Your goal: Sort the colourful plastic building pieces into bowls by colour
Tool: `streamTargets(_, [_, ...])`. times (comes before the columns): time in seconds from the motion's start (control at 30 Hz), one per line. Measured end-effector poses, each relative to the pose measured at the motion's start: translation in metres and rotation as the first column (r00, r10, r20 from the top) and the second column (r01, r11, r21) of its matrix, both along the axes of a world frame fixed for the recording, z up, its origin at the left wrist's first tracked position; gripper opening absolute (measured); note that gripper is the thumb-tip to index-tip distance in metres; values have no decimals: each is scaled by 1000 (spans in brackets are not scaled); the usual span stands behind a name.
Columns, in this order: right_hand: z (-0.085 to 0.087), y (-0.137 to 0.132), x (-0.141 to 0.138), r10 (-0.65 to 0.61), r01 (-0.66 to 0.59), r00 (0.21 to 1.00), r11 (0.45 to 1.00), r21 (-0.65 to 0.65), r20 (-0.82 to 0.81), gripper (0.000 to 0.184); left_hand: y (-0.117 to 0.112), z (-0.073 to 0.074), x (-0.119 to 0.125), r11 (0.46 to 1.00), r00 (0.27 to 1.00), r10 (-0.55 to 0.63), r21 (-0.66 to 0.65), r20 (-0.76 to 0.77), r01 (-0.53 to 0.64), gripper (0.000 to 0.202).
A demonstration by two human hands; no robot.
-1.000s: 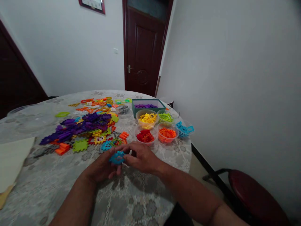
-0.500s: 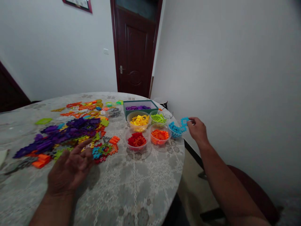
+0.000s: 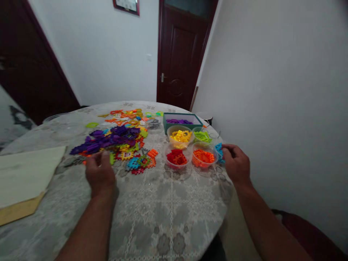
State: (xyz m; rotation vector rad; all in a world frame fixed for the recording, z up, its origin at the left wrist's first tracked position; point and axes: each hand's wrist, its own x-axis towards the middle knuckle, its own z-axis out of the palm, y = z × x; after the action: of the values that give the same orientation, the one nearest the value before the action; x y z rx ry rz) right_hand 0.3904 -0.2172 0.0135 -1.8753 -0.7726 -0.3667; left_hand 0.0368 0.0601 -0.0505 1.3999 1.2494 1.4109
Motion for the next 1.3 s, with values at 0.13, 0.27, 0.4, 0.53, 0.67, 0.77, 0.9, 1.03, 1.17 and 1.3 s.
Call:
streamTargets(0.13, [-13, 35, -113, 562, -563, 825, 812, -154, -53, 26, -1, -8, 9, 950, 926, 248, 259, -285, -175, 38])
streamTargets(0.27, [-43, 100, -177, 739, -717, 674, 655, -238, 3, 44, -4, -24, 12, 907, 838, 238, 421, -491, -10, 51])
streamTargets(0.4, [-68, 181, -188, 609, -575, 793, 761, -302, 26, 50, -16, -34, 13, 899, 734, 165, 406, -659, 162, 69])
streamTargets(0.53, [-83, 230, -188, 368, -323, 930, 831, -453, 12, 49, -28, -36, 15, 943, 617, 147, 297, -773, 147, 96])
streamTargets(0.67, [-98, 239, -194, 306, -240, 951, 818, -523, 41, 48, -31, -39, 16, 960, 556, 140, 249, -820, 125, 98])
streamTargets(0.77, [-106, 237, -195, 364, -279, 929, 798, -534, 58, 43, -26, -42, 17, 943, 570, 125, 275, -812, 186, 93])
streamTargets(0.9, [-107, 236, -192, 498, -391, 865, 750, -534, 66, 35, -19, -45, 16, 915, 598, 48, 275, -800, 295, 84])
streamTargets(1.03, [-104, 235, -188, 542, -449, 839, 741, -499, 51, 31, -19, -45, 15, 900, 594, -7, 254, -804, 354, 76])
streamTargets(1.17, [-105, 235, -185, 552, -483, 834, 745, -459, 19, 30, -24, -41, 14, 870, 564, -77, 221, -822, 440, 74])
streamTargets(1.3, [-107, 236, -186, 538, -482, 843, 759, -438, 6, 36, -26, -38, 13, 855, 547, -102, 207, -831, 475, 91])
